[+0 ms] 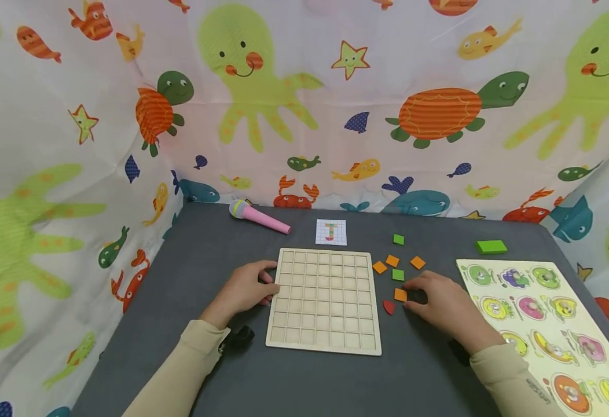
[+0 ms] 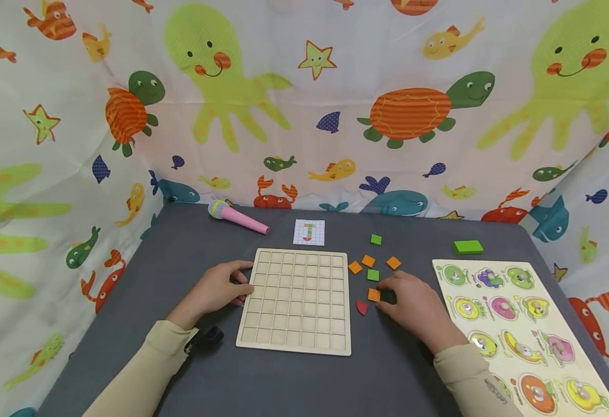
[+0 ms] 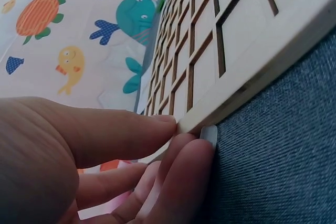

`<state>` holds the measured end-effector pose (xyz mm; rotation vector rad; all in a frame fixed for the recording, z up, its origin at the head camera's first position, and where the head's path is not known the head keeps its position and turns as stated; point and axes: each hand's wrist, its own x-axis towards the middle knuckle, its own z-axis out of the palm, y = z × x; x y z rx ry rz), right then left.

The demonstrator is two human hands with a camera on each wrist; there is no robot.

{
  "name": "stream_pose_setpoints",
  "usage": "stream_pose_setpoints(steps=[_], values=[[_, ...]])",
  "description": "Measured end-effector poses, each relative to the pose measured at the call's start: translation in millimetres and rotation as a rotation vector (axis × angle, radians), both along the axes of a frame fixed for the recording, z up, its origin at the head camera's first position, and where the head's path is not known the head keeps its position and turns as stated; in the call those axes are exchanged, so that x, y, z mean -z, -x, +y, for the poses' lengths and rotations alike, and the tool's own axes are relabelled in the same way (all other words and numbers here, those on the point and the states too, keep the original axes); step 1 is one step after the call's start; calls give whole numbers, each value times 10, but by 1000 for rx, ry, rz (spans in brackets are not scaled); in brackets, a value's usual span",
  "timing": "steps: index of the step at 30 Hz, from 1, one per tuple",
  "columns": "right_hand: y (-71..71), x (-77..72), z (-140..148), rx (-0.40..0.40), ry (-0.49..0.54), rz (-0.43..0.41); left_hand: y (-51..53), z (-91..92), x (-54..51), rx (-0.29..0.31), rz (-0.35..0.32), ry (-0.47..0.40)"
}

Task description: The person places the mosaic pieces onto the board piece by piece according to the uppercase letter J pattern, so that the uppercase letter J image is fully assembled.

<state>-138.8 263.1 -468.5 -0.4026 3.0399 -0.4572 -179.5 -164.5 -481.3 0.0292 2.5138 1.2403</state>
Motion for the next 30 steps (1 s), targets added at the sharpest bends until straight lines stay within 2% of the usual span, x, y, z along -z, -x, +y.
stream_pose_setpoints(steps=[3, 9, 16, 30], values=[[-15, 9, 3, 0, -8, 6, -5, 9, 27, 9, 10, -2], [7, 19, -29, -22, 16, 20, -29, -20, 18, -11, 20, 38], [-6, 24, -18, 4, 8, 12, -27, 20, 0, 18, 19, 84], [57, -1, -112, 0, 29, -14, -33, 20, -10, -13, -39, 11]])
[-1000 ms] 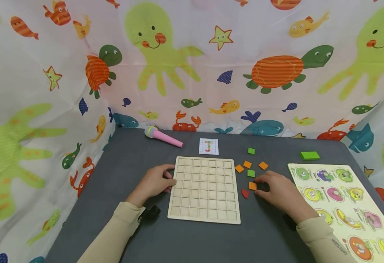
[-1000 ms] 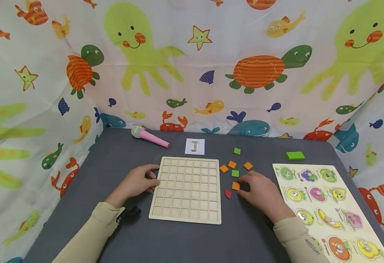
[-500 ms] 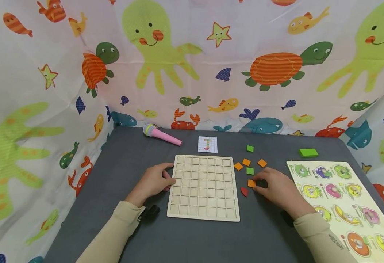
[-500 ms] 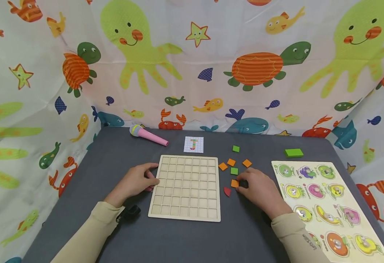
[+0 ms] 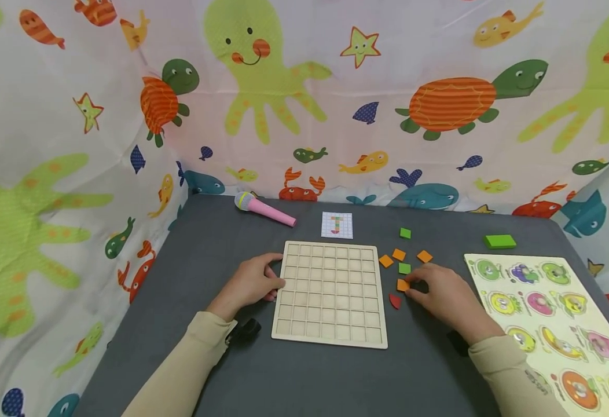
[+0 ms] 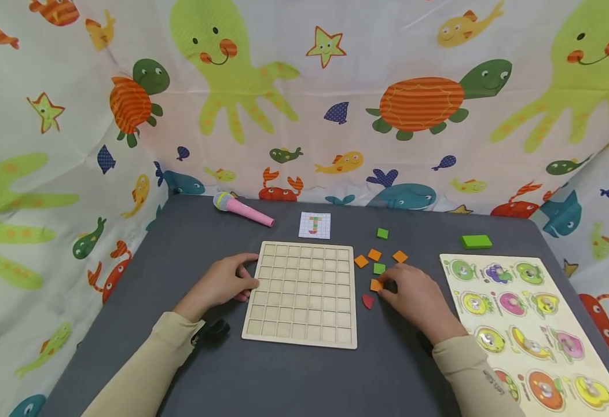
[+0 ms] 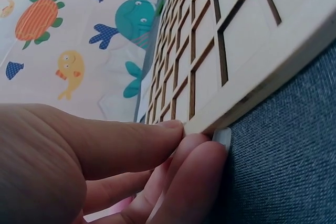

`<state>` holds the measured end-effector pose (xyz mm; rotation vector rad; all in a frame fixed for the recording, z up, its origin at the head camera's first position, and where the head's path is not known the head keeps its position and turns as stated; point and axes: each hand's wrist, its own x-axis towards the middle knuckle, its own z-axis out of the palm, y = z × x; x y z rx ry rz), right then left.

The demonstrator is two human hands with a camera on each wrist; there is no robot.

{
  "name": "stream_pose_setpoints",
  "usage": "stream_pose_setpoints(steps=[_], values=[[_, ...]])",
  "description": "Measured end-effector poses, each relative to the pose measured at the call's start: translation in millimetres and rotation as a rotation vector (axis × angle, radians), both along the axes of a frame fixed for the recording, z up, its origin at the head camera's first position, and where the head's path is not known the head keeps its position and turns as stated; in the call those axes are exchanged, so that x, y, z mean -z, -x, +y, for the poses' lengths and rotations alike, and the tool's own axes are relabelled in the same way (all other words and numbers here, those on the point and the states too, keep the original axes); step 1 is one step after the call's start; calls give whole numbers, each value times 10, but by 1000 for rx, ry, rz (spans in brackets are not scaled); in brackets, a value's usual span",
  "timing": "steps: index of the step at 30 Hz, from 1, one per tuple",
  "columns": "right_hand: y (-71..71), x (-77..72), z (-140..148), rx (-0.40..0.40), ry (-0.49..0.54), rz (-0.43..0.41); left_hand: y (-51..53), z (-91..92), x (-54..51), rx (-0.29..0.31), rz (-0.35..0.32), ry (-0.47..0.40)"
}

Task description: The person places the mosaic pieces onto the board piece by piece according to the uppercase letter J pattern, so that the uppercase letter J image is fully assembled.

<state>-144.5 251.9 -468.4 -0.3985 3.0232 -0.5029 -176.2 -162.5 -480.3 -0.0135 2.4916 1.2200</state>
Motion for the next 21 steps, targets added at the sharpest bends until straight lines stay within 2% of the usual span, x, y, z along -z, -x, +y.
stream_pose_setpoints(steps=[6, 13, 21], values=[[105, -53, -232, -16, 53, -3, 23, 5, -27, -2, -21, -24], [336, -106, -736, -40, 131, -46, 55, -24, -21, 4, -29, -38], [496, -87, -1218, -102, 217, -76, 33, -34, -39, 3, -52, -46]])
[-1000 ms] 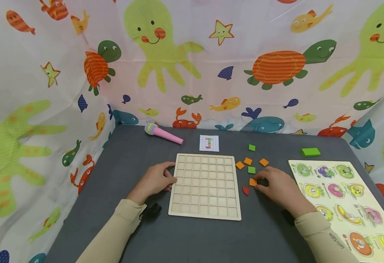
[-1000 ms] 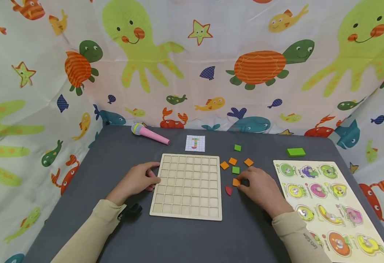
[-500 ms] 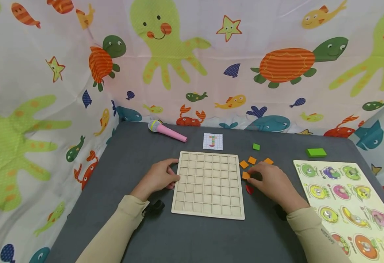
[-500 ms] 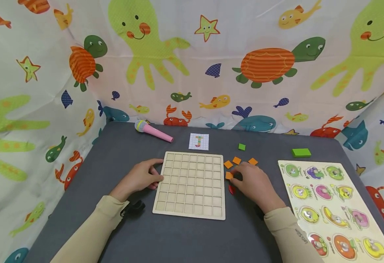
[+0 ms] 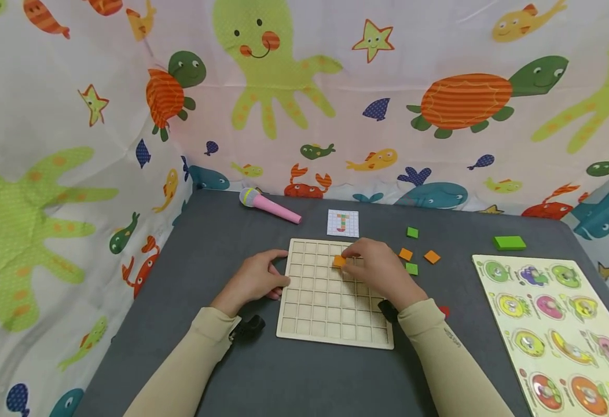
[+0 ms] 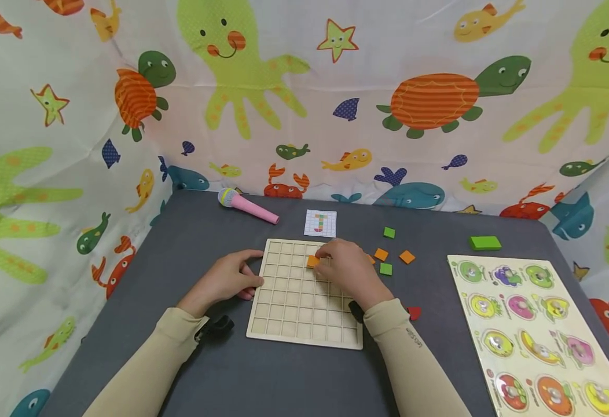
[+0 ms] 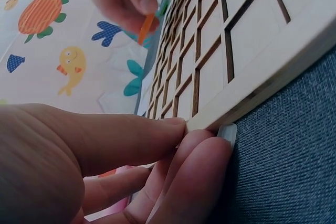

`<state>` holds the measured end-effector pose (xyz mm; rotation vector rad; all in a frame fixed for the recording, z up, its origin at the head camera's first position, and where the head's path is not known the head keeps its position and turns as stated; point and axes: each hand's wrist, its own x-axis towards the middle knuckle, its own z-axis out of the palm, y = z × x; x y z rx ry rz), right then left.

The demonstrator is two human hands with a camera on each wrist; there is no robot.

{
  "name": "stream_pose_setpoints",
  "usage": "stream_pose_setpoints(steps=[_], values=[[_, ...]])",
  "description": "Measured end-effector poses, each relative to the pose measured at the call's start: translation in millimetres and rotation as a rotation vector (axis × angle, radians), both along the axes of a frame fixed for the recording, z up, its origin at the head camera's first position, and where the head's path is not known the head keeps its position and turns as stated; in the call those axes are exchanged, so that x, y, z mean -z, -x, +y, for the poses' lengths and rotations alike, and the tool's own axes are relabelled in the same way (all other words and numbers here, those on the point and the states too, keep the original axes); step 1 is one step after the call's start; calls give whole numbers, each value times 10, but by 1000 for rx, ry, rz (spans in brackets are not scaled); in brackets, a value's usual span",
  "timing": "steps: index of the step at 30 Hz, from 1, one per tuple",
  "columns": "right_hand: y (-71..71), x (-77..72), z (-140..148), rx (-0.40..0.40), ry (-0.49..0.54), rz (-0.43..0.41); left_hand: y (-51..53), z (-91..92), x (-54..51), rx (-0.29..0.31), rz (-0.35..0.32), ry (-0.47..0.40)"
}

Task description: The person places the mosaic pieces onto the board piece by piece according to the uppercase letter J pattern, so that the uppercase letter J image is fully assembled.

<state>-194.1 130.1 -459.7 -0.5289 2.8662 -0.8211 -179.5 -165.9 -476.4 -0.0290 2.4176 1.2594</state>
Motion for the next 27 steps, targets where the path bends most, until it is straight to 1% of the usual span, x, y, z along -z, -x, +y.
stream_pose_setpoints(steps=[6, 10, 15, 23, 27], values=[[109, 26, -236, -14, -23, -11, -2, 29, 5, -3, -7, 0], [159, 73, -334, -11, -60, -6, -5, 43, 16, -10, -20, 0], [169, 111, -356, -1, -88, 12, -6, 58, 17, -8, -33, -19], [181, 93, -405, -22, -83, 36, 12, 34, 21, -39, -35, -9], [192, 95, -433, -19, -102, 36, 16, 22, 14, -37, -34, -9]])
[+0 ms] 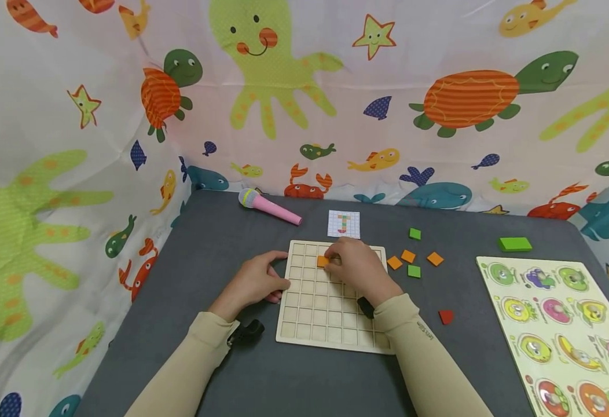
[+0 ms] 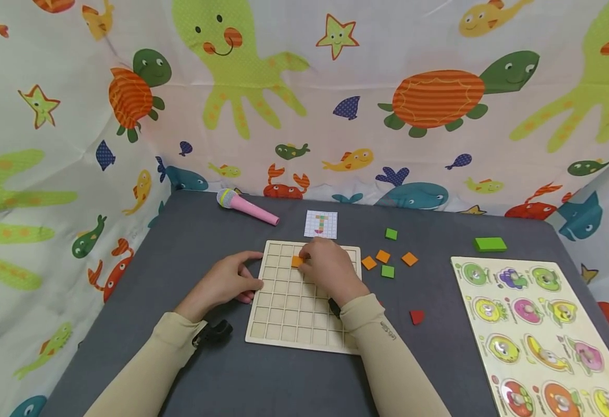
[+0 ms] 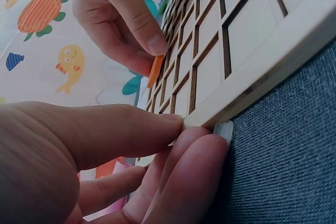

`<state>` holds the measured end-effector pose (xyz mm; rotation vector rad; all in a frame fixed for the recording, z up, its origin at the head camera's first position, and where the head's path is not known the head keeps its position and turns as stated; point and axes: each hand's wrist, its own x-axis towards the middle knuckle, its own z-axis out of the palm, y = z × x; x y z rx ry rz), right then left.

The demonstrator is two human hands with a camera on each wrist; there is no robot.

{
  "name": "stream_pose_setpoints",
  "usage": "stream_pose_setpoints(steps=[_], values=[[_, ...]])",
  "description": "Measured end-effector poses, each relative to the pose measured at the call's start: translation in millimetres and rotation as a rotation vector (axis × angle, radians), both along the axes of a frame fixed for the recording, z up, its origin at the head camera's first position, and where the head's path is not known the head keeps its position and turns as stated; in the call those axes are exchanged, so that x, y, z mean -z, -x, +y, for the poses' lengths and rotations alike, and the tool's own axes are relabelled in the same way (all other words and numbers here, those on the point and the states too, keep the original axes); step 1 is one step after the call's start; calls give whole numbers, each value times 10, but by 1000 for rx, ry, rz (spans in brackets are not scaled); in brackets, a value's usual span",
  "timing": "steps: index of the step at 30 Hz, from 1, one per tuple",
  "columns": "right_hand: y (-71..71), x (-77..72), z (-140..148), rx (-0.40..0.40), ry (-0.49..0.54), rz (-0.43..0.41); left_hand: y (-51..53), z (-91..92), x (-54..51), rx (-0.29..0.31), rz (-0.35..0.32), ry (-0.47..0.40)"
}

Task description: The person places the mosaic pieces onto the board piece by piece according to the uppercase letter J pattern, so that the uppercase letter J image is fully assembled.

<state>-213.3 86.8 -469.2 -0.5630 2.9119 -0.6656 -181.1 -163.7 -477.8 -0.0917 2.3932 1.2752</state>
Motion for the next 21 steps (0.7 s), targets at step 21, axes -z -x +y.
stream_pose_setpoints(steps=[21], values=[[8, 17, -18, -5, -25, 13, -2, 5, -6, -21, -11, 5]])
